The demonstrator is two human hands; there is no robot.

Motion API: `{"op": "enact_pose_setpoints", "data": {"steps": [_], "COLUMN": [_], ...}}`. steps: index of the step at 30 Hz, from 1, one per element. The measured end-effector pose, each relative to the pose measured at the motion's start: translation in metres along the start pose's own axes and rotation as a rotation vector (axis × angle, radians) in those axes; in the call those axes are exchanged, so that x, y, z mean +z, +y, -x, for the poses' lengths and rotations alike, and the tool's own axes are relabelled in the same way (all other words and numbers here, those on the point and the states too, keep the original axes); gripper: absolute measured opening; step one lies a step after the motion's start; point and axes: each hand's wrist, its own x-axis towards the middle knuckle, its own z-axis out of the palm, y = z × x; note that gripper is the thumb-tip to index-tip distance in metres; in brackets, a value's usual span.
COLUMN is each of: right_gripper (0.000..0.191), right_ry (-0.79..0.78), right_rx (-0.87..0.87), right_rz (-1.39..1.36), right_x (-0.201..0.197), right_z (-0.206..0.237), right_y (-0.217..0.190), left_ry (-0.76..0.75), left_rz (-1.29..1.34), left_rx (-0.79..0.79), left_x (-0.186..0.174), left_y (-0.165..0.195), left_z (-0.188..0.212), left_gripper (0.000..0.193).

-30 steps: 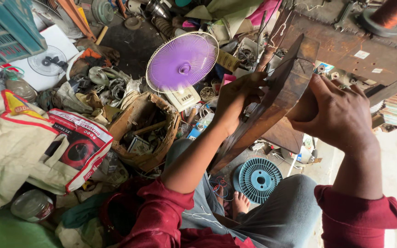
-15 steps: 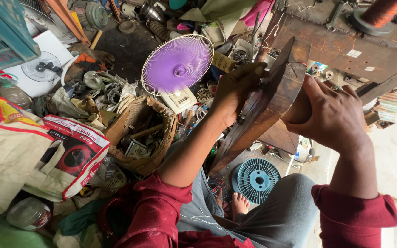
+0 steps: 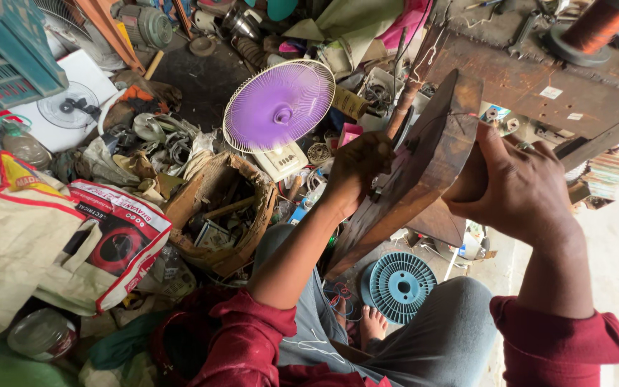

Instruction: The person winds red copper wire onto a wooden spool using a manual winding jig. They secure the wire, rotate the spool to wind the wire, and then remove the completed coil from the jig.

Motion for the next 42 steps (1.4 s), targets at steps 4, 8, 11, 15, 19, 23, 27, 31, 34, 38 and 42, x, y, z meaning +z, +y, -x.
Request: {"op": "enact_pose_setpoints", "data": {"steps": [4,8,11,15,19,23,27,31,34,38,42], "right_gripper": [0.111,0.115,0.109,0.099,0.088,0.083,0.098,0.102,0.100,0.100,0.084], "right_ry": [-0.006,-0.012,0.028,0.028,0.005,-0.088,0.015,0.010,-0.012,-0.001,-0.040], "right_rx": [0.001,0.022,-0.018,-0.020,0.020,0.107,0.018,0.026,0.036,0.035,0.031], "right_rz": [-0.016,-0.010,0.014,0.049,0.032,0.031,0.055,0.040,0.007,0.001,0.025], "right_x": [-0.003,-0.004,-0.001,0.001,-0.002,-0.004,-0.003,0.000,0.001,-0.002,-0.007], "right_z": [0.002,0.001,0.001,0.001,-0.002,-0.003,-0.002,-0.001,0.001,0.003,0.001], "right_y": [-0.004,-0.005,-0.004,-0.004,-0.005,-0.008,-0.009,-0.006,-0.004,-0.005,-0.004], "left_ry": [-0.028,-0.049,0.001,-0.082,-0.039,0.077,0.025,-0.022,-0.039,-0.125,-0.360], "left_rz": [-0.078,-0.191,-0.338,-0.634,-0.882,-0.430,-0.391,-0.564,-0.771,-1.073,-1.088], "left_rx": [-0.107,-0.039,0.002,0.190,0.521,0.484,0.558,0.480,0.598,0.810,0.616], "left_x": [0.002,0.005,0.017,0.036,0.048,0.052,0.031,0.010,0.006,-0.003,-0.021], "left_y": [0.006,0.012,0.021,0.048,0.052,0.018,-0.005,-0.007,-0.007,0.006,0.059], "left_z": [-0.010,-0.015,-0.033,-0.054,-0.033,-0.009,0.015,0.032,0.037,0.023,0.006], "left_gripper": [0.015,0.016,0.021,0.019,0.019,0.016,0.018,0.029,0.032,0.033,0.039]}}
